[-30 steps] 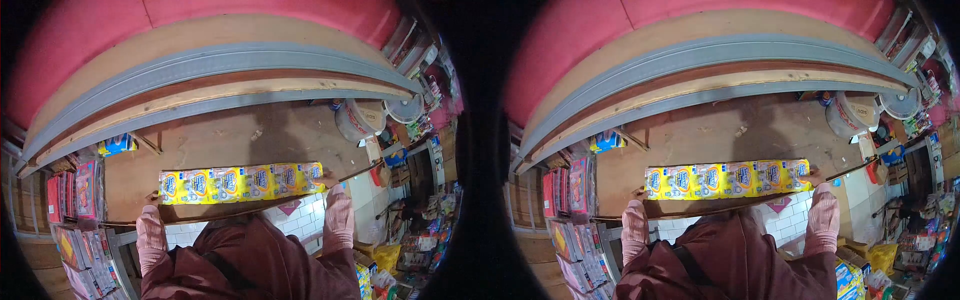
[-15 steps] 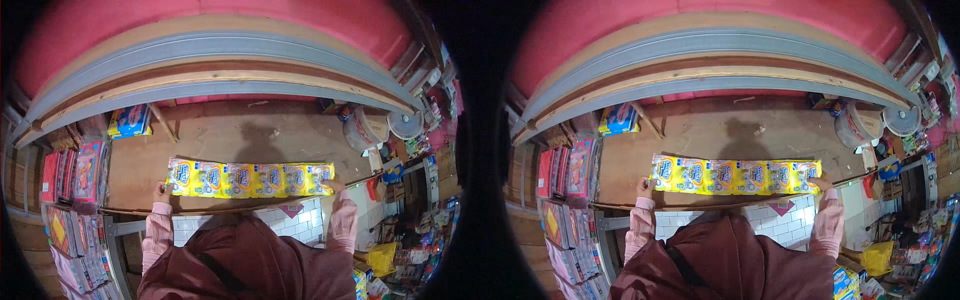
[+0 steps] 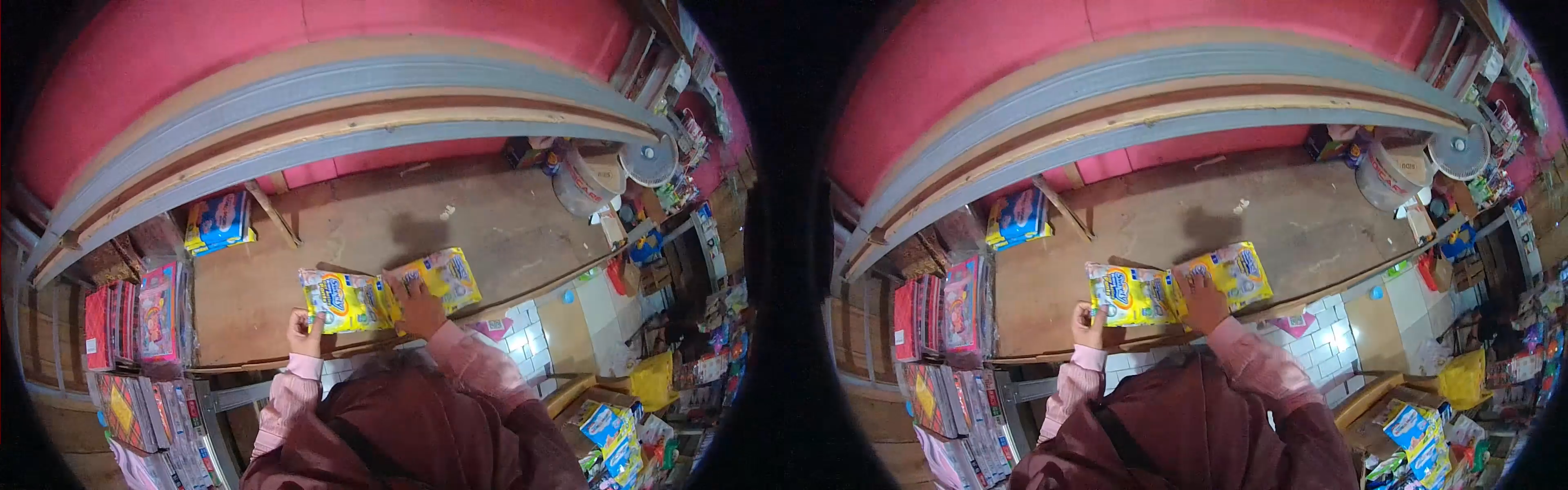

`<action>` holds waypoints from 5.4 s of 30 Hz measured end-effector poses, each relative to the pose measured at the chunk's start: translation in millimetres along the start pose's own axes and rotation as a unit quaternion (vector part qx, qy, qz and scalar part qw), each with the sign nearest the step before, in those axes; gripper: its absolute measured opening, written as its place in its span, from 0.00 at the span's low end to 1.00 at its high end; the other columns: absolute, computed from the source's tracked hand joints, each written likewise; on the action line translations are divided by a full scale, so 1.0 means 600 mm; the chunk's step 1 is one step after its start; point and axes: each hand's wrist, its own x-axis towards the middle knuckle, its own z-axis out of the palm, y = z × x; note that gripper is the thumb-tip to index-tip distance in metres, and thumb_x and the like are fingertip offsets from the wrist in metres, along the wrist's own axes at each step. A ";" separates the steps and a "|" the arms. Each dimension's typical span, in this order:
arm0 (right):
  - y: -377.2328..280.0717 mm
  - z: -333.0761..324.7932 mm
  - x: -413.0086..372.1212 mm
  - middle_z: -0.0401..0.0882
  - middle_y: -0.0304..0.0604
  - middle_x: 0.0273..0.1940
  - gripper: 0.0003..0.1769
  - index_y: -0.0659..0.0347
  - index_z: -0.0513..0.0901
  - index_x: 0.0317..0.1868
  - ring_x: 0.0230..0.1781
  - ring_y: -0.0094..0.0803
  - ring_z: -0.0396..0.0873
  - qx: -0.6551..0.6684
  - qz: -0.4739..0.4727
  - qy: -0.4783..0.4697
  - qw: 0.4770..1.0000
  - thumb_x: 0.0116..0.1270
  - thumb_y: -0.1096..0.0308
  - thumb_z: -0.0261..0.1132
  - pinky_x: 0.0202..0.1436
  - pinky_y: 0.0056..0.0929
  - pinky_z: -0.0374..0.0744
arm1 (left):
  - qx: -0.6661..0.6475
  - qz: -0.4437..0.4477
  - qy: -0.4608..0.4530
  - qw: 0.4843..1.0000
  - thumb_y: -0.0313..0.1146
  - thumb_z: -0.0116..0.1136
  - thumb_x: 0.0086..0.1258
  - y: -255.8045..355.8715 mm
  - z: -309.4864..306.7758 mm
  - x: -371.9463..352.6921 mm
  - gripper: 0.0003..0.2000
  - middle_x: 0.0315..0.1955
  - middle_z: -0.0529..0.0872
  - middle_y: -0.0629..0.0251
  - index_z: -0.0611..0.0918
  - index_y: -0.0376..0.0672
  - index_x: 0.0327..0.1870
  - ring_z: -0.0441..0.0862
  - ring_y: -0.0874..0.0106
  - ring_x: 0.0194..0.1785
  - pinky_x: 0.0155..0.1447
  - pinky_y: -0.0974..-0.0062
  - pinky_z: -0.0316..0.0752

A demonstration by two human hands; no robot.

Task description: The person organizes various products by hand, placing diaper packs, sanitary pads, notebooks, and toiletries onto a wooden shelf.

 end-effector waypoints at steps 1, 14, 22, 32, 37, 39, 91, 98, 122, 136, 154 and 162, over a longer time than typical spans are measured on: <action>-0.008 -0.012 -0.003 0.69 0.53 0.57 0.53 0.49 0.55 0.72 0.58 0.52 0.69 -0.011 -0.004 -0.008 1.000 0.46 0.53 0.73 0.50 0.49 0.78 | -0.004 -0.012 -0.006 1.000 0.22 0.63 0.63 0.015 0.006 -0.001 0.10 0.25 0.75 0.76 0.71 0.44 0.30 0.70 0.87 0.30 0.36 0.86 0.67; 0.114 0.098 0.009 0.63 0.34 0.68 0.38 0.50 0.71 0.63 0.74 0.42 0.51 0.151 -0.131 0.135 0.970 0.48 0.61 0.72 0.73 0.58 0.49 | 0.005 0.009 -0.045 0.999 0.20 0.61 0.63 0.055 0.049 -0.017 0.10 0.27 0.77 0.73 0.71 0.42 0.31 0.73 0.84 0.32 0.39 0.84 0.69; 0.088 0.056 -0.013 0.68 0.42 0.63 0.29 0.56 0.75 0.59 0.72 0.47 0.53 0.095 -0.211 0.092 0.968 0.58 0.54 0.63 0.73 0.55 0.51 | 0.010 0.032 0.002 0.999 0.20 0.62 0.61 0.076 0.132 -0.014 0.10 0.29 0.76 0.70 0.71 0.40 0.30 0.73 0.82 0.36 0.43 0.82 0.70; 0.259 -0.021 -0.019 0.67 0.35 0.66 0.22 0.45 0.80 0.55 0.72 0.49 0.52 0.111 -0.226 0.046 0.967 0.59 0.57 0.64 0.70 0.63 0.51 | 0.187 0.179 -0.038 0.965 0.25 0.65 0.57 0.108 0.331 -0.018 0.08 0.26 0.77 0.63 0.74 0.40 0.28 0.75 0.70 0.31 0.39 0.75 0.71; 0.285 0.041 -0.006 0.70 0.42 0.63 0.20 0.51 0.82 0.52 0.73 0.50 0.51 0.056 -0.282 -0.025 0.958 0.59 0.60 0.60 0.70 0.64 0.52 | 0.301 0.232 -0.110 0.918 0.29 0.66 0.55 0.096 0.409 -0.031 0.09 0.27 0.79 0.60 0.75 0.41 0.27 0.76 0.59 0.34 0.38 0.66 0.71; 0.285 0.047 -0.013 0.71 0.47 0.61 0.20 0.58 0.82 0.50 0.73 0.51 0.51 0.036 -0.295 -0.009 0.955 0.58 0.62 0.57 0.70 0.64 0.51 | 0.332 0.242 -0.153 0.899 0.31 0.66 0.55 0.083 0.430 -0.040 0.09 0.27 0.79 0.59 0.75 0.41 0.27 0.76 0.57 0.35 0.40 0.63 0.71; 0.304 0.074 0.004 0.83 0.35 0.37 0.10 0.64 0.84 0.43 0.35 0.20 0.78 0.671 0.164 -0.034 0.723 0.61 0.71 0.69 0.39 0.23 0.78 | 0.567 0.225 -0.276 0.743 0.64 0.46 0.64 -0.029 0.328 -0.036 0.35 0.75 0.45 0.72 0.58 0.67 0.72 0.36 0.52 0.77 0.66 0.26 0.30; 0.224 0.042 0.068 0.84 0.39 0.41 0.11 0.64 0.82 0.45 0.38 0.27 0.82 0.743 0.228 0.050 0.627 0.63 0.73 0.66 0.42 0.28 0.80 | 0.439 0.278 -0.173 0.837 0.55 0.58 0.61 0.006 0.109 0.020 0.37 0.73 0.52 0.60 0.63 0.55 0.71 0.44 0.48 0.75 0.69 0.34 0.38; -0.039 0.266 0.676 0.82 0.38 0.46 0.21 0.59 0.78 0.55 0.41 0.30 0.81 0.734 0.179 0.002 0.655 0.61 0.66 0.69 0.43 0.34 0.80 | 0.523 -0.068 0.157 0.835 0.43 0.61 0.58 0.000 -0.342 -0.204 0.33 0.71 0.57 0.55 0.67 0.48 0.67 0.48 0.44 0.73 0.71 0.39 0.41; -0.077 0.244 0.654 0.82 0.36 0.41 0.17 0.51 0.78 0.49 0.40 0.34 0.81 0.760 0.182 -0.052 0.622 0.60 0.59 0.68 0.39 0.38 0.81 | 0.512 -0.084 0.169 0.838 0.40 0.63 0.56 -0.012 -0.363 -0.221 0.35 0.71 0.57 0.55 0.67 0.50 0.68 0.47 0.45 0.73 0.71 0.41 0.44; 0.064 0.024 0.147 0.69 0.38 0.61 0.21 0.47 0.72 0.60 0.60 0.40 0.69 0.828 0.257 0.179 0.465 0.67 0.57 0.62 0.57 0.47 0.75 | 0.498 0.213 -0.116 0.833 0.41 0.62 0.57 0.025 -0.251 -0.051 0.31 0.70 0.58 0.53 0.71 0.49 0.64 0.49 0.43 0.73 0.69 0.35 0.42; 0.177 0.082 -0.343 0.78 0.42 0.51 0.20 0.53 0.71 0.59 0.46 0.38 0.80 0.839 0.236 0.324 0.368 0.69 0.61 0.59 0.47 0.40 0.81 | 0.363 0.345 -0.339 0.796 0.45 0.63 0.56 -0.009 -0.062 -0.146 0.31 0.70 0.59 0.56 0.72 0.53 0.64 0.48 0.46 0.73 0.70 0.34 0.39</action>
